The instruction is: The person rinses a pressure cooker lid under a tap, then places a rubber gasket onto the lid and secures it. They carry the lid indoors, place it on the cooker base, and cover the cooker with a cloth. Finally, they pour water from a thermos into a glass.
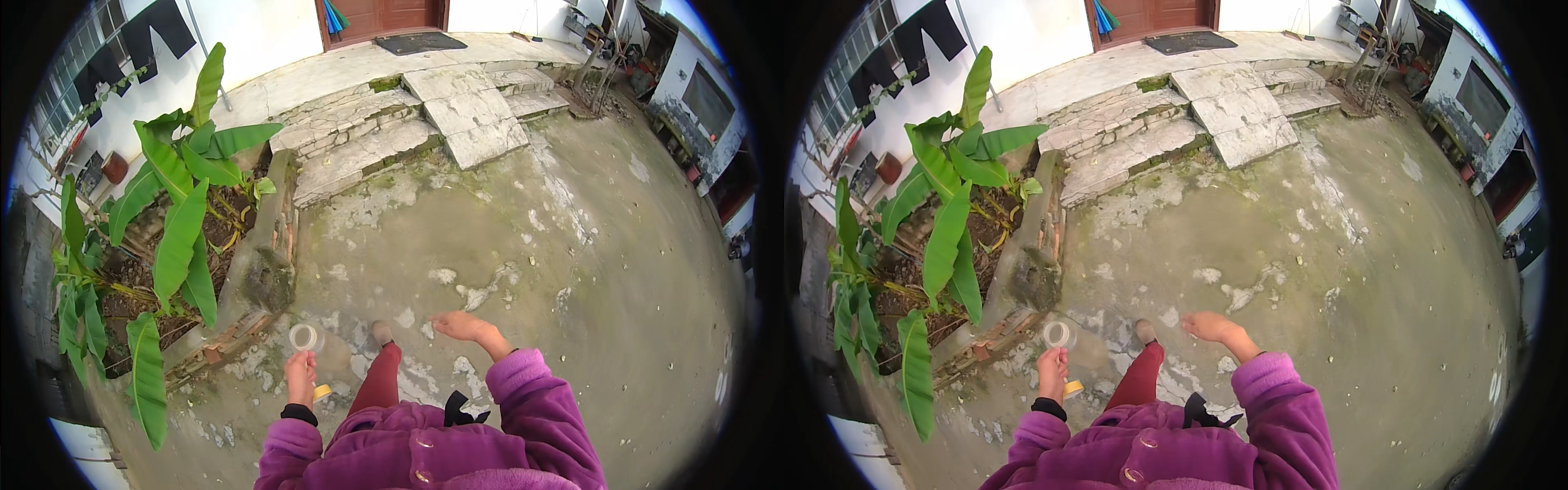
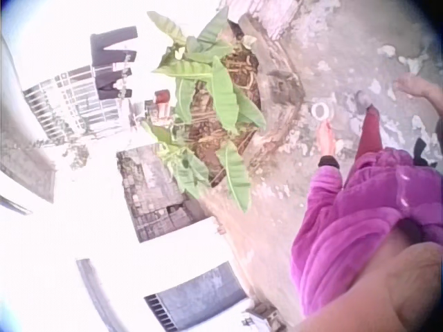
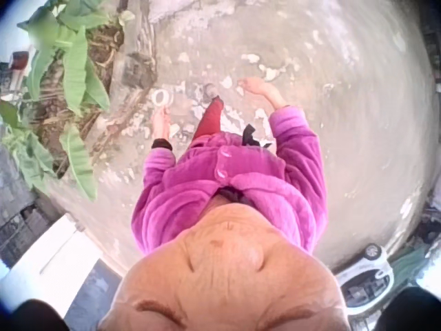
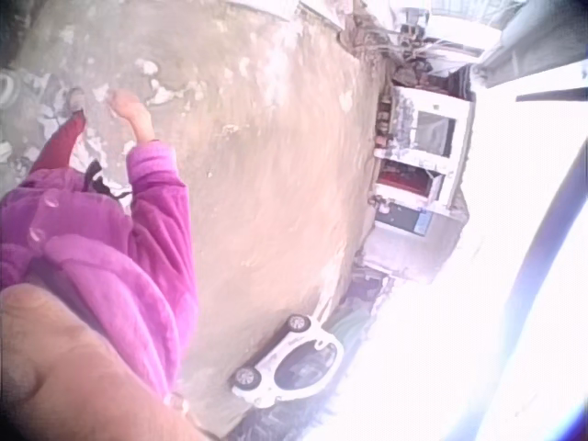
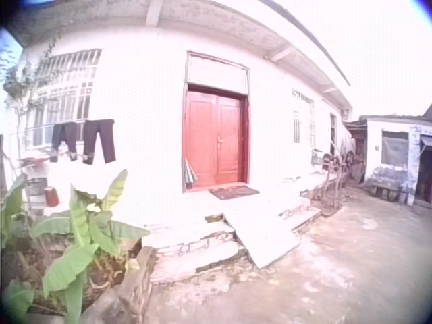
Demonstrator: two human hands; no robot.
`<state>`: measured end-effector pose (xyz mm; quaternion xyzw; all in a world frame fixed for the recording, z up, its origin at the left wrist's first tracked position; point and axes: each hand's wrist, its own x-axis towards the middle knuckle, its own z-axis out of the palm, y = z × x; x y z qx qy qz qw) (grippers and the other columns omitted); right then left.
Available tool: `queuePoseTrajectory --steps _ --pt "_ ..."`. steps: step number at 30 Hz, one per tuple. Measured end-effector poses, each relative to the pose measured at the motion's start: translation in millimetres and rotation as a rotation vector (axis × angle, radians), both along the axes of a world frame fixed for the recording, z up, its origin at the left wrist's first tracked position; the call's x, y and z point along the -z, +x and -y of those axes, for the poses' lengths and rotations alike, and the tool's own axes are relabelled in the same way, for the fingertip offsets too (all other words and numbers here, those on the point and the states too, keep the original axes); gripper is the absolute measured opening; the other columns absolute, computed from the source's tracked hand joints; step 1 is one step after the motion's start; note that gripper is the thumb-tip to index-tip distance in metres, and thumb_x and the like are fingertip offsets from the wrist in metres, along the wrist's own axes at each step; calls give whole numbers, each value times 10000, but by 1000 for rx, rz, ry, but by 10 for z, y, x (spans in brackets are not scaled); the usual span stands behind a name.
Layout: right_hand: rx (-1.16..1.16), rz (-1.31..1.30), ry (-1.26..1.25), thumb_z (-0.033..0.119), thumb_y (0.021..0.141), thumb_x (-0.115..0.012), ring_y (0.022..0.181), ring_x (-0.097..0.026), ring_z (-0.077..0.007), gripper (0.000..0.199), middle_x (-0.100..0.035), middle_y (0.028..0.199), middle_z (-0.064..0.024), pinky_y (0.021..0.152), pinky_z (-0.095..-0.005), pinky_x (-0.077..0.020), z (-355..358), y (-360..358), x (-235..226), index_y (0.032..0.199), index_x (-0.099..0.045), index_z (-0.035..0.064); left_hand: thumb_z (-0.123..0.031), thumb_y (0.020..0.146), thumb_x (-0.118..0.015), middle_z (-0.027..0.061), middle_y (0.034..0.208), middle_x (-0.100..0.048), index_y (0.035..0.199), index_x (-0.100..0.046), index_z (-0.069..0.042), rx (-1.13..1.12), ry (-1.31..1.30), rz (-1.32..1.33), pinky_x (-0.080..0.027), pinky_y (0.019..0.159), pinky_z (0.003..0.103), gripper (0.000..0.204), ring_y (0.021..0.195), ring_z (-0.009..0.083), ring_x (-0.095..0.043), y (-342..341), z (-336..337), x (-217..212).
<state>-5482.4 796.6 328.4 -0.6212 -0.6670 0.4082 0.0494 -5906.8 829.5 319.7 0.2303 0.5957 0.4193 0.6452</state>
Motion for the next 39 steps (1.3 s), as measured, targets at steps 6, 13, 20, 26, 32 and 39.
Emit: queuePoseTrajectory --steps 6,13,20,26,32,39 --pt "460 193 -42 349 924 -448 1065 -571 -391 393 -624 1125 -204 919 -448 -451 -1215 1330 784 1168 -606 84 -171 917 -547 8 611 -521 853 -611 -17 1 239 110 -198 382 204 179 397 27 -305 1142 -2297 -615" --pt "805 190 -839 206 885 -459 777 -663 -272 289 -679 917 -179 651 -394 -520 -719 2431 1479 1073 -597 33 -170 944 -539 -7 603 -527 843 -631 -28 100 410 123 -237 443 171 197 471 5 -338 2282 -4546 -1312" --pt "1040 40 -840 257 870 -532 844 -667 -288 346 -680 949 -176 751 -389 -527 -3130 3029 1362 1134 -599 44 -186 945 -554 -10 620 -541 838 -625 -34 197 474 94 -282 470 180 199 509 18 -406 3451 -6784 -1614" --pt "563 -251 340 163 788 -715 1066 -559 -276 589 -536 1186 -126 918 -367 -469 -7773 3119 -153 1328 -482 129 -170 943 -550 -13 632 -554 827 -622 -35 306 428 33 -311 492 185 192 540 25 -448 4243 -8619 -2016" --pt "8 -525 687 209 629 -836 1268 -393 -336 895 -412 1359 -162 1056 -420 -333 -10777 2783 -2000 1404 -397 125 -146 944 -533 -12 602 -533 808 -606 -25 341 408 -30 -325 506 200 196 529 42 -451 4769 -10386 -2234" --pt "-40 -437 575 165 629 -828 1248 -399 -375 984 -369 1360 -182 1021 -417 -387 -12825 3146 -2536 1451 -290 125 -135 930 -528 -3 600 -550 761 -599 -15 523 375 -159 -344 509 204 219 535 49 -469 5153 -12560 -2637"
